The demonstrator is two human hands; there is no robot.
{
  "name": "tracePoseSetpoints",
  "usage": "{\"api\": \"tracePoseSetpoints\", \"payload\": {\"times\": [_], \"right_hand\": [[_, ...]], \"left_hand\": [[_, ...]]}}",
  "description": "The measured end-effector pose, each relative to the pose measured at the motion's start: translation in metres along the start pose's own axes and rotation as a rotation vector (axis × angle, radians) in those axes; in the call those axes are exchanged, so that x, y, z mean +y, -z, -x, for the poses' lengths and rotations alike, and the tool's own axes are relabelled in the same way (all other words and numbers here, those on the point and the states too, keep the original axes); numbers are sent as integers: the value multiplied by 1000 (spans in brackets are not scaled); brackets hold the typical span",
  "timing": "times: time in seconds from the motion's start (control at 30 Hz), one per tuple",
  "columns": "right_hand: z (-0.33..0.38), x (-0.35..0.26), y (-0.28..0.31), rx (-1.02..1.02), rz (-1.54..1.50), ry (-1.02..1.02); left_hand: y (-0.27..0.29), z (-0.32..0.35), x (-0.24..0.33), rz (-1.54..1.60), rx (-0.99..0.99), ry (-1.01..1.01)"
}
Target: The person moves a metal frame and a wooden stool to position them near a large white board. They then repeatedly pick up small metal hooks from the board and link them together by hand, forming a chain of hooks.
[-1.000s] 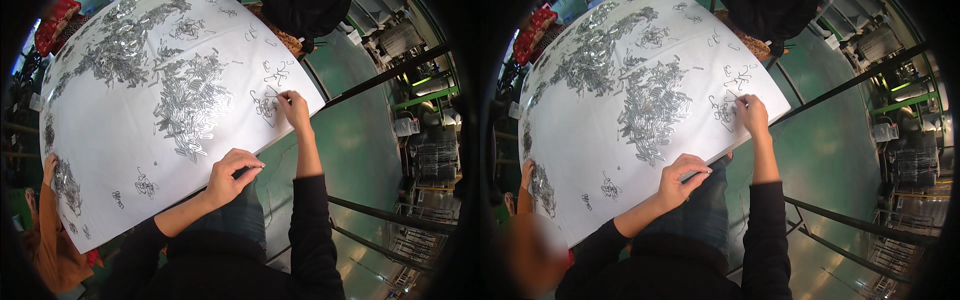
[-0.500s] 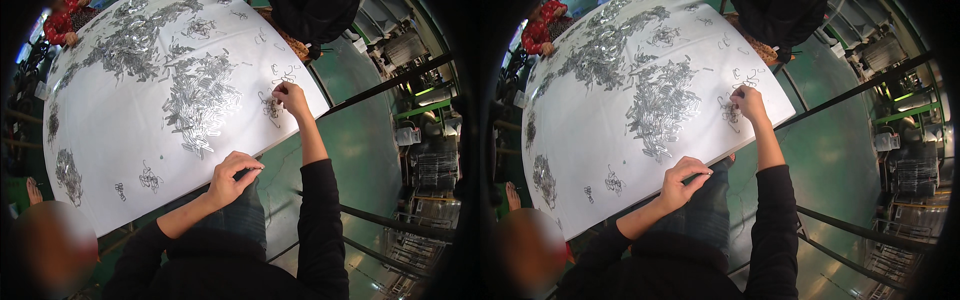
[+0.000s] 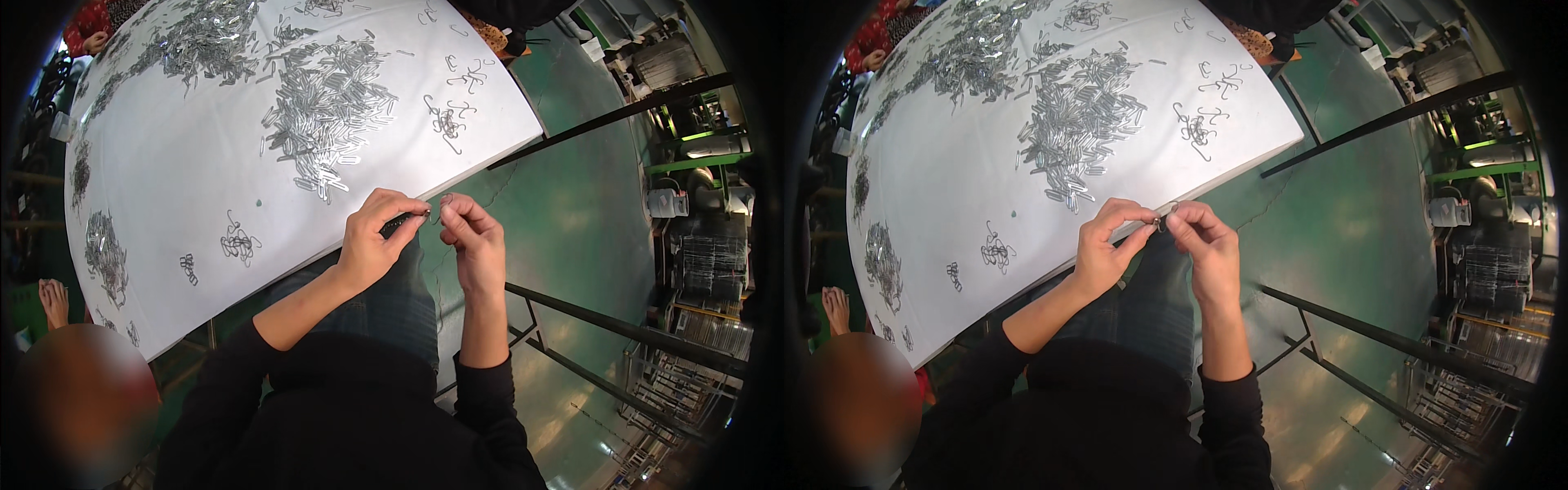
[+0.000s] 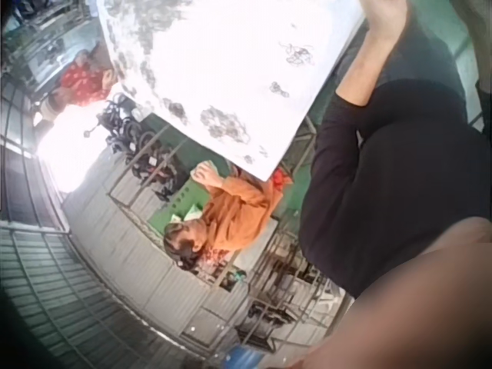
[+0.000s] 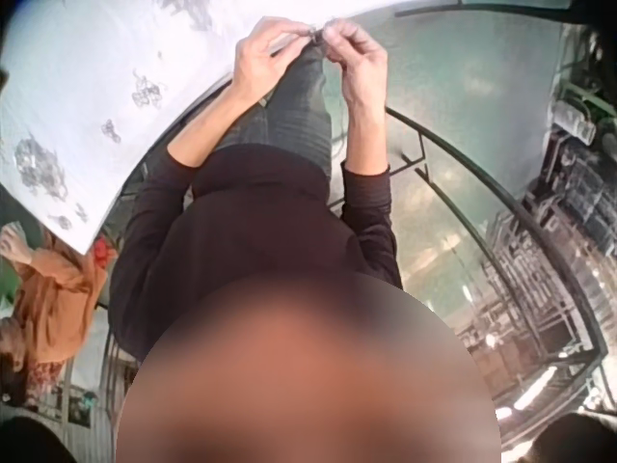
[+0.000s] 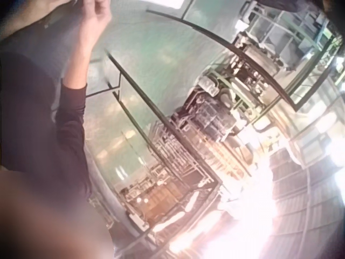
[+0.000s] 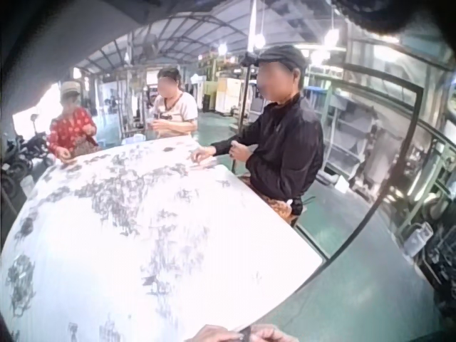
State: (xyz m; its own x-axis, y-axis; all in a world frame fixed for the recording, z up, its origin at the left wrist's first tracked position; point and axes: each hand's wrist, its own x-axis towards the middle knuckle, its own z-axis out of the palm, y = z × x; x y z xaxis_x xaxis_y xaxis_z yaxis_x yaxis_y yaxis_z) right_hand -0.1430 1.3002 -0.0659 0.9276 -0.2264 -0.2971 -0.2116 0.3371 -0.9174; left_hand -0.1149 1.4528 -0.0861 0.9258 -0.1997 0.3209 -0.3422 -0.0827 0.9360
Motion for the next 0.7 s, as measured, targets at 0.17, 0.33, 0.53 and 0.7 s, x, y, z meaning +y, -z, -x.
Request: {"api": "tracePoseSetpoints", "payload": {"times": [0.17, 0.33, 0.53, 0.7], "right_hand": [[15, 11, -16, 117, -21, 130], [16, 22, -30, 221, 94, 445], [23, 29, -30, 225, 165, 604], [26, 31, -27, 218, 188, 584]], "left_hand": [[-3, 2, 0, 43, 12, -11], [-9, 6, 2, 135, 35, 44], [19, -14, -27, -249, 66, -124], [62, -44, -73, -723, -43, -39]]}}
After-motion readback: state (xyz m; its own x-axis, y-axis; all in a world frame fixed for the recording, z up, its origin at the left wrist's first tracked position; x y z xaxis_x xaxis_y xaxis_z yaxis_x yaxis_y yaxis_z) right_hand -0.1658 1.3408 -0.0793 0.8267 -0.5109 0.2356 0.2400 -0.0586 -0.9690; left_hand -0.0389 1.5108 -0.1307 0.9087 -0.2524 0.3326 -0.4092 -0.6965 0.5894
